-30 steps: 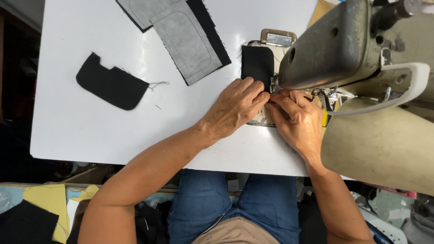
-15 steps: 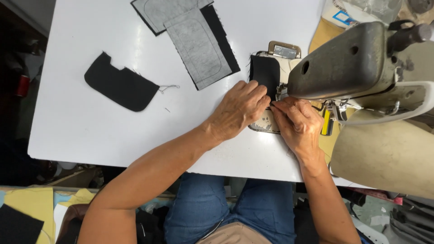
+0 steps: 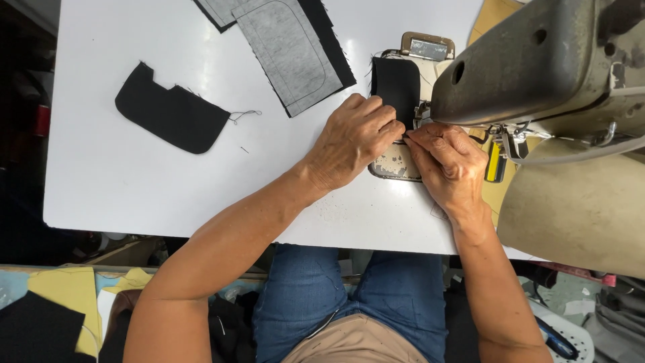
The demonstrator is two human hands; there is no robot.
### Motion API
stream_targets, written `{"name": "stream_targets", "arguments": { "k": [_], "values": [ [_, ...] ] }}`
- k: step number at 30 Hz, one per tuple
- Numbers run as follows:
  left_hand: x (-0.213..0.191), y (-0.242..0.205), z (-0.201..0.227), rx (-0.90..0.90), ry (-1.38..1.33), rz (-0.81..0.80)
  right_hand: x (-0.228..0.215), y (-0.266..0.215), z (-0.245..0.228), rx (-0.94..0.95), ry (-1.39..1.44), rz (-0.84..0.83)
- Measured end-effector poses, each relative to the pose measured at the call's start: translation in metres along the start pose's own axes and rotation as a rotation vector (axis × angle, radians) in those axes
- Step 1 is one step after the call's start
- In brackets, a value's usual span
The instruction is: Cutting and preparing small fabric components at a sewing workstation using scissors and manual tools.
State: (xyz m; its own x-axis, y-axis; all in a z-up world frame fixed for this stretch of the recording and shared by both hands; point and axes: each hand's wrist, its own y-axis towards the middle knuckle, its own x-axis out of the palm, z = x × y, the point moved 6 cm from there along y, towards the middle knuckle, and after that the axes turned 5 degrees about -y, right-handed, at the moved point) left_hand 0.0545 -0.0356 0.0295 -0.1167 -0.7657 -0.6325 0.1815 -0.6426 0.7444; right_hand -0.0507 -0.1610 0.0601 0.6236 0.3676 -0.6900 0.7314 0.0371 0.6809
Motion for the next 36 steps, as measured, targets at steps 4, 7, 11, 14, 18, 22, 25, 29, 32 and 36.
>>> {"name": "stream_targets", "arguments": {
  "k": [4,7,11,14,18,22,25,29,32,36],
  "values": [
    [0.001,0.003,0.003,0.007,-0.034,-0.017,-0.003,0.0,0.0,0.002,0.01,0.013],
    [0.002,0.005,0.003,0.03,0.001,-0.005,-0.002,0.001,0.001,-0.005,0.015,-0.01],
    [0.0,0.007,0.005,0.084,0.018,-0.016,-0.002,-0.001,0.002,-0.002,0.0,-0.015],
    [-0.002,0.009,0.007,0.115,0.037,-0.023,-0.005,0.001,-0.001,-0.004,0.004,-0.023],
    [-0.005,0.009,0.005,0.11,-0.024,-0.006,-0.006,0.005,-0.005,-0.031,0.006,-0.039],
    [-0.007,0.011,0.007,0.129,-0.002,0.011,-0.007,0.007,-0.007,-0.035,0.001,-0.049],
    [-0.007,0.011,0.007,0.139,-0.005,-0.005,-0.008,0.008,-0.009,-0.038,-0.009,-0.048],
    [-0.013,0.009,0.008,0.157,-0.049,-0.094,-0.011,0.012,-0.016,-0.063,-0.099,-0.099],
    [-0.019,0.008,0.01,0.146,-0.059,-0.204,-0.016,0.018,-0.033,-0.091,-0.233,-0.157],
    [-0.009,0.004,0.013,0.096,-0.144,-0.362,-0.019,0.008,-0.04,-0.202,-0.444,-0.204]
  ]
}}
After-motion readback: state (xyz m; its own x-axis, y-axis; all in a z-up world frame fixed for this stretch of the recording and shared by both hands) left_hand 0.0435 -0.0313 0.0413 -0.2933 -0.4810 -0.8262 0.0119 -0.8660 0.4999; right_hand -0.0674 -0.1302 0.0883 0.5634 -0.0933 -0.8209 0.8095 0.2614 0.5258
